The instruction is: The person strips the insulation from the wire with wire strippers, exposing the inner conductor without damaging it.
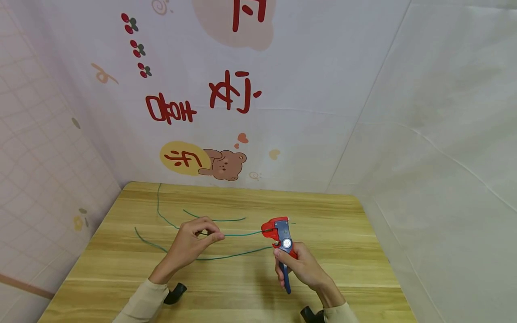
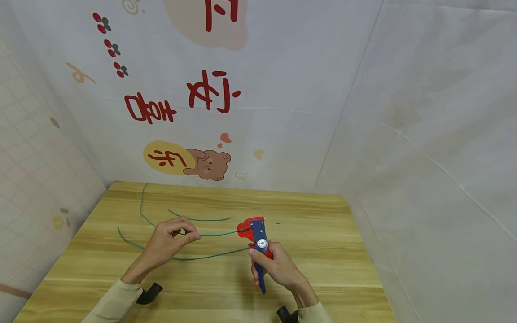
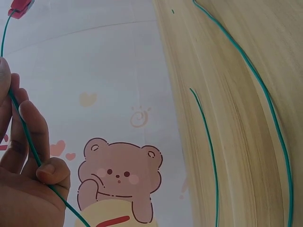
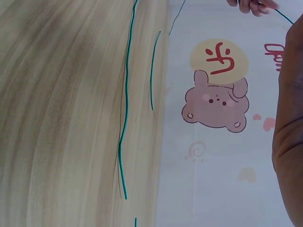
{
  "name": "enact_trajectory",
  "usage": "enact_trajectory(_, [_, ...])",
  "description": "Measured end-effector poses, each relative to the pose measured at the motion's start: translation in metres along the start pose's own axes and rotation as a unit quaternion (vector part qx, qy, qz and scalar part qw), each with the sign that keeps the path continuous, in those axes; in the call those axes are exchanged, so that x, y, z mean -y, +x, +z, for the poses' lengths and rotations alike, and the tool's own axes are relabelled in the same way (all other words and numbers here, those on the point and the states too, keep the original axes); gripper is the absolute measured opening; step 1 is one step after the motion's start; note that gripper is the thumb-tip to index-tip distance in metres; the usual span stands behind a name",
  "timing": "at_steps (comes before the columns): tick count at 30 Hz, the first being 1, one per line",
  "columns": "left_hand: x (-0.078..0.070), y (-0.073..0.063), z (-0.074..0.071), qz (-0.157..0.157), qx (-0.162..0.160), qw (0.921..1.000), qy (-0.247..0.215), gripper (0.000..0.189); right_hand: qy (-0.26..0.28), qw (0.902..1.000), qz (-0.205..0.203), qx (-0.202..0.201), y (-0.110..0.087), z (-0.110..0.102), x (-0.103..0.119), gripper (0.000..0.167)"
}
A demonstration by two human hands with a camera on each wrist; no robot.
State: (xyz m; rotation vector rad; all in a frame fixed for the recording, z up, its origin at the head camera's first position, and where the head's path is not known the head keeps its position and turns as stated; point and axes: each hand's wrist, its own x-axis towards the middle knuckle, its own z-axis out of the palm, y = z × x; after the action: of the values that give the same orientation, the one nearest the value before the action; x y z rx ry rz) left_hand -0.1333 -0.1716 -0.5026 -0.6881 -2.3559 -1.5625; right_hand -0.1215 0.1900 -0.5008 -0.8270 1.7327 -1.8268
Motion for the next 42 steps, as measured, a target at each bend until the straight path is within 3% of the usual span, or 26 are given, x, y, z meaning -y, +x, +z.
enact_trajectory(9, [-0.001,-0.001,0.000,-0.017,-0.003,0.9998,0.000,0.017,-0.013,0.9996,0.008,-0.024,0.000,0.005,-0.002,0.038])
enact_trajectory(19, [0.000,-0.002,0.002,-0.016,-0.015,0.9998,0.006,0.021,-0.030,0.9976,0.034,-0.052,0.001,0.011,-0.004,0.042])
enact_trajectory(31, [-0.002,-0.001,0.005,-0.024,-0.040,0.9981,0.042,0.015,-0.037,0.9953,0.032,-0.084,0.001,0.016,-0.008,0.040])
enact_trajectory(42, [-0.002,0.000,0.007,-0.016,-0.049,0.9983,0.027,0.017,-0.043,0.9935,0.040,-0.098,0.001,0.017,-0.008,0.032])
